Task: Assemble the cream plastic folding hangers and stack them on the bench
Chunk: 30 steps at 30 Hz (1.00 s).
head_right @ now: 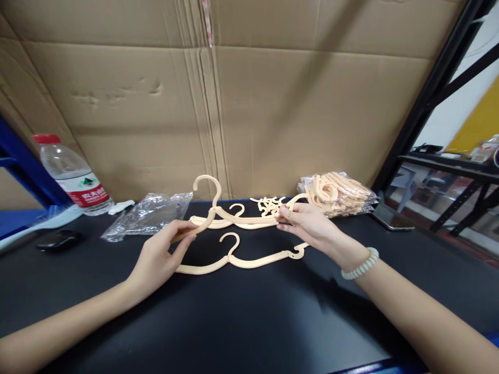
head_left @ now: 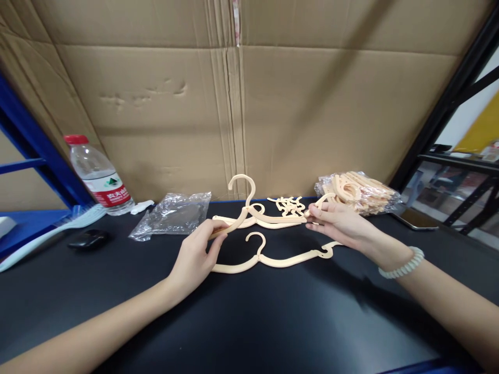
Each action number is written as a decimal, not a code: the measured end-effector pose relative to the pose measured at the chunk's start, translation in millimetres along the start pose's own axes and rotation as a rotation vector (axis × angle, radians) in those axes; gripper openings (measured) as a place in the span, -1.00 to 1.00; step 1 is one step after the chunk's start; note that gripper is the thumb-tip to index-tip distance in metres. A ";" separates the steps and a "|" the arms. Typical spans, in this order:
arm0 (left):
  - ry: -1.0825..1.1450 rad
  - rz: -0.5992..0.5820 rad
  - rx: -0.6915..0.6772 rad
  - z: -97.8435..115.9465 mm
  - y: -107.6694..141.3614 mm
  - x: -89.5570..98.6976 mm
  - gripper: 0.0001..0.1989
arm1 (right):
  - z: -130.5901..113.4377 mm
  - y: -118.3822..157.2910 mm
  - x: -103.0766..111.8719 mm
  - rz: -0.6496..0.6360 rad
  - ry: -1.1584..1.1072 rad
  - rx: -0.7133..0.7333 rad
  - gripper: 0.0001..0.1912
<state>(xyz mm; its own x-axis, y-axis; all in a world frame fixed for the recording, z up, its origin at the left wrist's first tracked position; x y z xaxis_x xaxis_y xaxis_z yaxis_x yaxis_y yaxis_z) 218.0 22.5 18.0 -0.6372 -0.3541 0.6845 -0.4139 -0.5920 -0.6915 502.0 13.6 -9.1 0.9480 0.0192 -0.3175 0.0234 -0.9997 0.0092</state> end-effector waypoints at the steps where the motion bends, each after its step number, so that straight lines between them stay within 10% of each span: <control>1: 0.003 -0.004 0.000 0.1 0.2 -0.3 -0.89 | 2.2 0.7 -0.6 -0.012 -0.021 -0.041 -0.78; 18: -0.012 0.009 -0.040 4.9 0.4 1.5 -0.89 | 15.8 4.1 -8.4 -0.066 -0.093 -0.238 -0.86; 30: -0.003 -0.004 -0.038 5.1 1.4 1.3 -0.89 | 6.4 2.6 -9.9 0.023 0.004 0.018 -0.74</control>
<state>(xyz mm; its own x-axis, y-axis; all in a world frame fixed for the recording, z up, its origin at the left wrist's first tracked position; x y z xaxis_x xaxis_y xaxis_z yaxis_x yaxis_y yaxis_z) 219.9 17.5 19.1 -0.6340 -0.3540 0.6876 -0.4407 -0.5652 -0.6973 490.6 10.7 -12.0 0.9496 -0.0033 -0.3134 -0.0037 -1.0000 -0.0008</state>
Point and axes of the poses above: each hand's wrist, its own y-axis away from the middle knuckle, its own x-axis out of the back of the hand, z = x × y, the point moved 8 cm from there along -y, towards the middle knuckle, and after that the axes turned 9 degrees about -y, right-handed, at the moved point
